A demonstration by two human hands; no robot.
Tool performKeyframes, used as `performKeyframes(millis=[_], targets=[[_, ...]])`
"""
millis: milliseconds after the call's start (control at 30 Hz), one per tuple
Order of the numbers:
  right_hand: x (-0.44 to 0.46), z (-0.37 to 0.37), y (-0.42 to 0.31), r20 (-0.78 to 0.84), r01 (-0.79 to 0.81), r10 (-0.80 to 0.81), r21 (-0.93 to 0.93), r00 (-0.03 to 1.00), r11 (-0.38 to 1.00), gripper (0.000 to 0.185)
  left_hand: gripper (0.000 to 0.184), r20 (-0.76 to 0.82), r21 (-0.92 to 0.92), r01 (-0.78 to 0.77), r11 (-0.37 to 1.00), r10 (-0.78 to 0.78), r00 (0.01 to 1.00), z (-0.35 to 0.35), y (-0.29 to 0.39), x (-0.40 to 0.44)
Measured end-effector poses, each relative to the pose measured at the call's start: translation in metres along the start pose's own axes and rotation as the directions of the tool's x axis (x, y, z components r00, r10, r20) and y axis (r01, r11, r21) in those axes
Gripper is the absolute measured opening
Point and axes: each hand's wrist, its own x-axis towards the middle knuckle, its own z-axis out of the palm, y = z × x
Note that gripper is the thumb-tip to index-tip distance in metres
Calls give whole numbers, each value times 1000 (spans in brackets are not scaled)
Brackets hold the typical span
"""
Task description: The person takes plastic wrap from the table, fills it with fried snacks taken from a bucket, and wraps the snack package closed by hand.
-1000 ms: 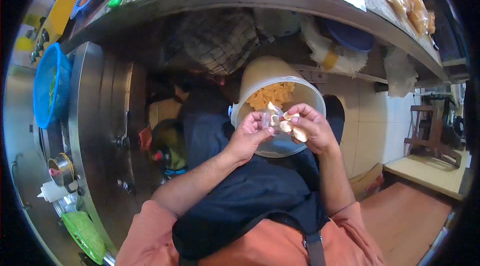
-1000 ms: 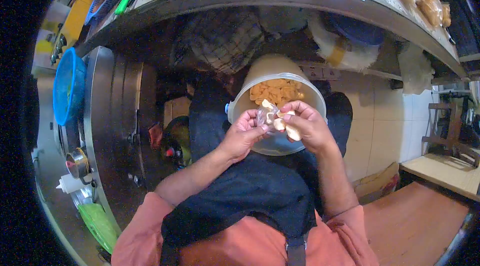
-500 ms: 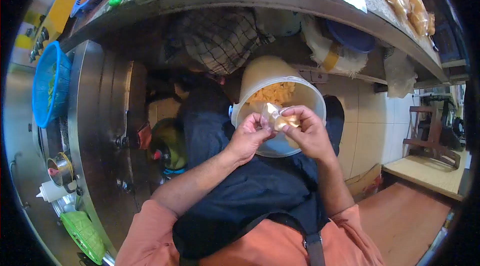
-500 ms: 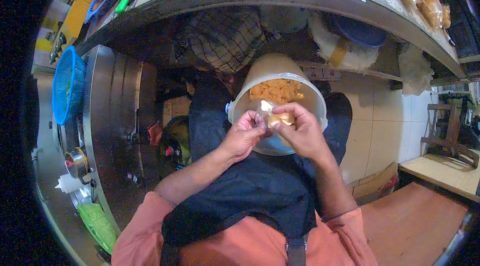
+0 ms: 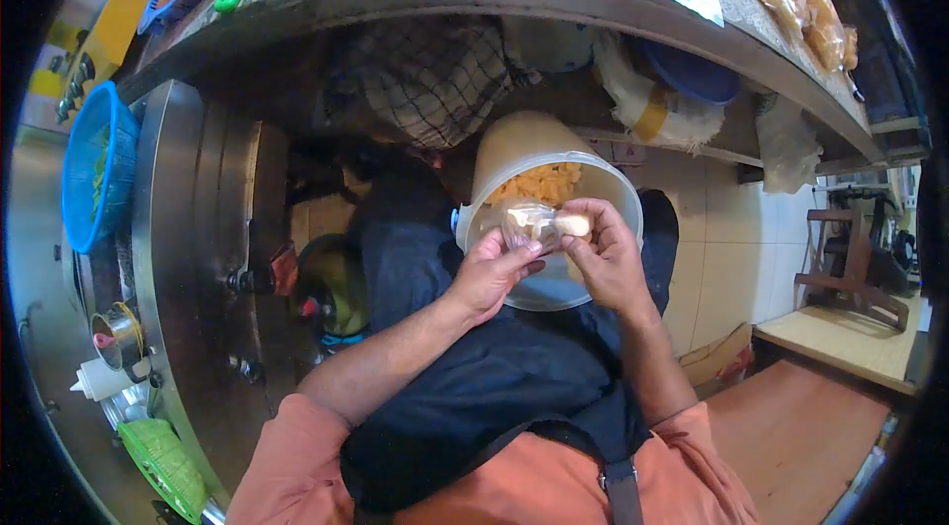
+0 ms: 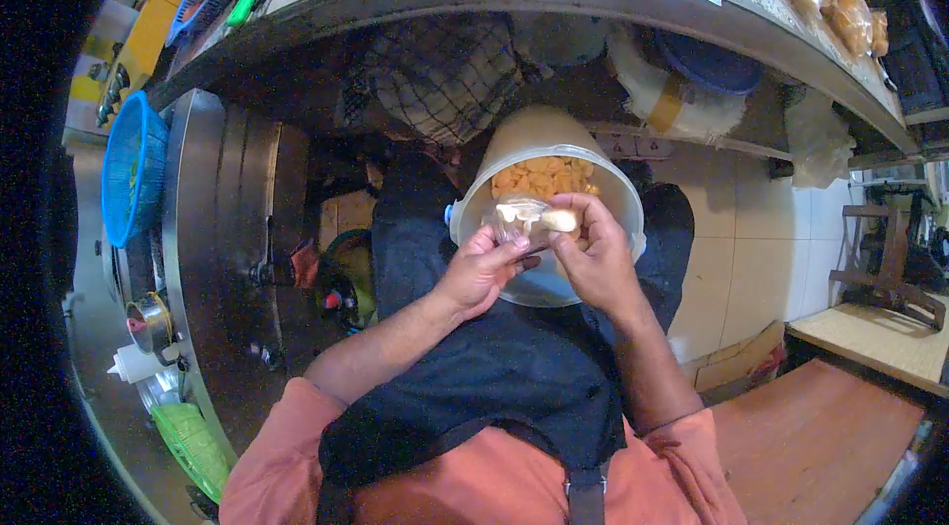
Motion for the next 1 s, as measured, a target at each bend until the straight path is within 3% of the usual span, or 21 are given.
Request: performKeyframes(millis=[100,167,267,400,500,600,633,700,833,900,1000], targets=[[0,0,-14,57,-6,11,-97,998,995,31,33,-2,29,-21,999,21,1000,-5,-7,4],[-1,1,-30,252,155,-13,-551,968,820,36,28,14,61,-45,997,44,999,-15,-17,8],[-2,4,-23,217,197,-67,-662,974,723,39,18,3,162,-58,985,58,998,-14,-19,7],[-1,-6,-29,158,56,36,-541,987,839,37,11,-30,163,-89,983,95,995,-4,-10,0],[2,-14,-19,147,-31,59,-186,987,982,31,13,-61,127,-54,990,63,996,2,-5,-3],[2,-12,-25,154,-99,124,-159,980,982,29,18,-92,74,-16,997,22,996,0,-6,-3],[3,-12,-24,154,-100,125,-158,980,982,29,21,-83,74,-15,997,21,996,-3,-9,-1],[4,-8,-21,195,136,-66,-369,979,920,28,20,-68,127,-28,992,37,997,-11,-17,3],[3,-1,-30,232,162,-39,-542,972,824,29,17,-9,244,-47,969,51,999,-20,-18,4],[4,3,-18,299,290,-137,-560,944,776,33,18,-18,214,-60,975,65,998,-13,-16,1],[4,7,-29,254,151,-17,-521,967,840,34,21,-28,125,-50,991,53,998,-5,-9,-2]])
